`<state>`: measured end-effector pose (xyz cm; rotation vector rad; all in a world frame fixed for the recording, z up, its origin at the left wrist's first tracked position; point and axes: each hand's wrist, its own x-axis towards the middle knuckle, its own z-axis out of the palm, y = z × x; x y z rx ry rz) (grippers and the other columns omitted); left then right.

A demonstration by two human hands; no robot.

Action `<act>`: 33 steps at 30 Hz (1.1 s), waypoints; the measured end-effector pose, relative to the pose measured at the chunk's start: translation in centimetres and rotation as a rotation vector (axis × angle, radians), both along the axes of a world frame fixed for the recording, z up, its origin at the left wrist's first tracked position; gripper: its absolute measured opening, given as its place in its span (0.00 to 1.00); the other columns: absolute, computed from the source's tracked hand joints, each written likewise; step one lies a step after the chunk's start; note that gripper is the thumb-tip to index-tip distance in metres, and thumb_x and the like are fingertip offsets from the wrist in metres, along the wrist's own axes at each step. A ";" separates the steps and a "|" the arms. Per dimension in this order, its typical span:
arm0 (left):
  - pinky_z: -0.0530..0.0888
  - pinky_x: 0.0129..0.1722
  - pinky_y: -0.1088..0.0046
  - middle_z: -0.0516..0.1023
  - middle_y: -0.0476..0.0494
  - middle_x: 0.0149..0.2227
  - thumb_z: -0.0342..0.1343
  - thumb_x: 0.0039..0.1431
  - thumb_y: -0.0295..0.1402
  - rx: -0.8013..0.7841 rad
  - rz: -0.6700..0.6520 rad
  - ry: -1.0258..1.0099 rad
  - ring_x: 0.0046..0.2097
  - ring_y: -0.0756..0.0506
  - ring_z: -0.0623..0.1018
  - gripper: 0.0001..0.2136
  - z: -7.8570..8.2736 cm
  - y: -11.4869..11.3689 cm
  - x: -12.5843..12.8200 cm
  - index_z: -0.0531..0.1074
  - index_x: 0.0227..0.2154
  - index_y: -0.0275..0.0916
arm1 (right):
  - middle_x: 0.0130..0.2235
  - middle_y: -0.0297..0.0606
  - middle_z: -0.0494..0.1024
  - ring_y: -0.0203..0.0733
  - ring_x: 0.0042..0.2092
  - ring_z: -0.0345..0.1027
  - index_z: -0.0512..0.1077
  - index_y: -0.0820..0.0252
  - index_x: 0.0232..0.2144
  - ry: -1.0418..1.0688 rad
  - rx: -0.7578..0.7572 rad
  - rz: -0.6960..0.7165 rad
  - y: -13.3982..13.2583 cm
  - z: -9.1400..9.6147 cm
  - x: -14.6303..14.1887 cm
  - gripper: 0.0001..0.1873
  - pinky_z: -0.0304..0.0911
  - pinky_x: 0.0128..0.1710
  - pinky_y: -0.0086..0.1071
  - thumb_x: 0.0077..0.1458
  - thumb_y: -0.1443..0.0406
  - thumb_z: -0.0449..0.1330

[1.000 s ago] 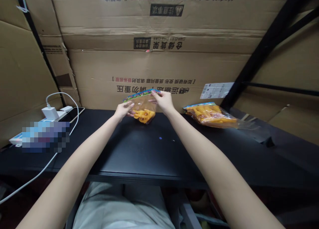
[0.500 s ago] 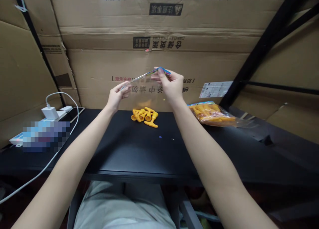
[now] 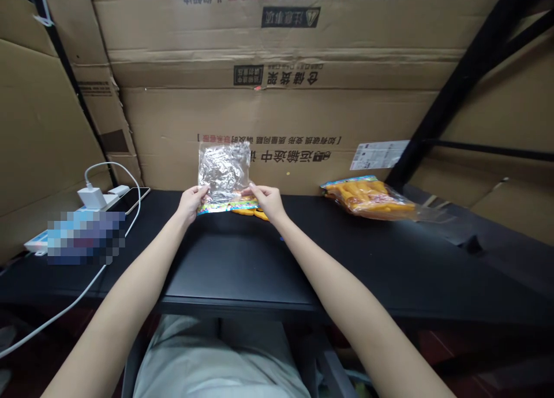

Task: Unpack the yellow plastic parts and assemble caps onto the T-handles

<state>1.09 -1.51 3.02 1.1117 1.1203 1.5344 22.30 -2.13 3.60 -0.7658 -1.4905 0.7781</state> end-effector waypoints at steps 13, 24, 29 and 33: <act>0.53 0.19 0.78 0.56 0.56 0.13 0.57 0.53 0.50 0.130 0.064 0.109 0.18 0.55 0.56 0.21 -1.7 0.2 -0.1 0.66 0.18 0.37 | 0.39 0.36 0.79 0.35 0.31 0.74 0.72 0.57 0.33 0.528 -0.521 0.080 1.7 -2.4 0.2 0.11 0.72 0.30 0.30 0.45 0.65 0.68; 0.55 0.16 0.79 0.67 0.52 0.14 0.59 0.52 0.42 -0.039 -0.017 0.108 0.15 0.54 0.62 0.14 -1.2 -0.6 0.4 0.68 0.21 0.36 | 0.23 0.34 0.74 0.34 0.23 0.68 0.69 0.60 0.22 0.499 -0.608 0.032 1.4 -2.6 -0.1 0.08 0.71 0.23 0.29 0.48 0.71 0.65; 0.58 0.18 0.80 0.63 0.55 0.12 0.60 0.53 0.39 0.074 0.059 0.161 0.16 0.55 0.61 0.16 -1.8 -0.3 0.4 0.63 0.18 0.37 | 0.23 0.31 0.69 0.33 0.24 0.66 0.69 0.59 0.22 0.452 -0.579 0.089 1.4 -3.2 -0.7 0.09 0.70 0.23 0.29 0.46 0.72 0.66; 0.52 0.15 0.79 0.57 0.58 0.10 0.57 0.56 0.41 0.085 0.094 0.132 0.13 0.56 0.56 0.15 -2.2 -0.1 0.3 0.64 0.20 0.38 | 0.22 0.29 0.69 0.32 0.23 0.64 0.69 0.58 0.25 0.468 -0.603 0.138 1.4 -3.3 -1.0 0.09 0.69 0.23 0.28 0.44 0.71 0.66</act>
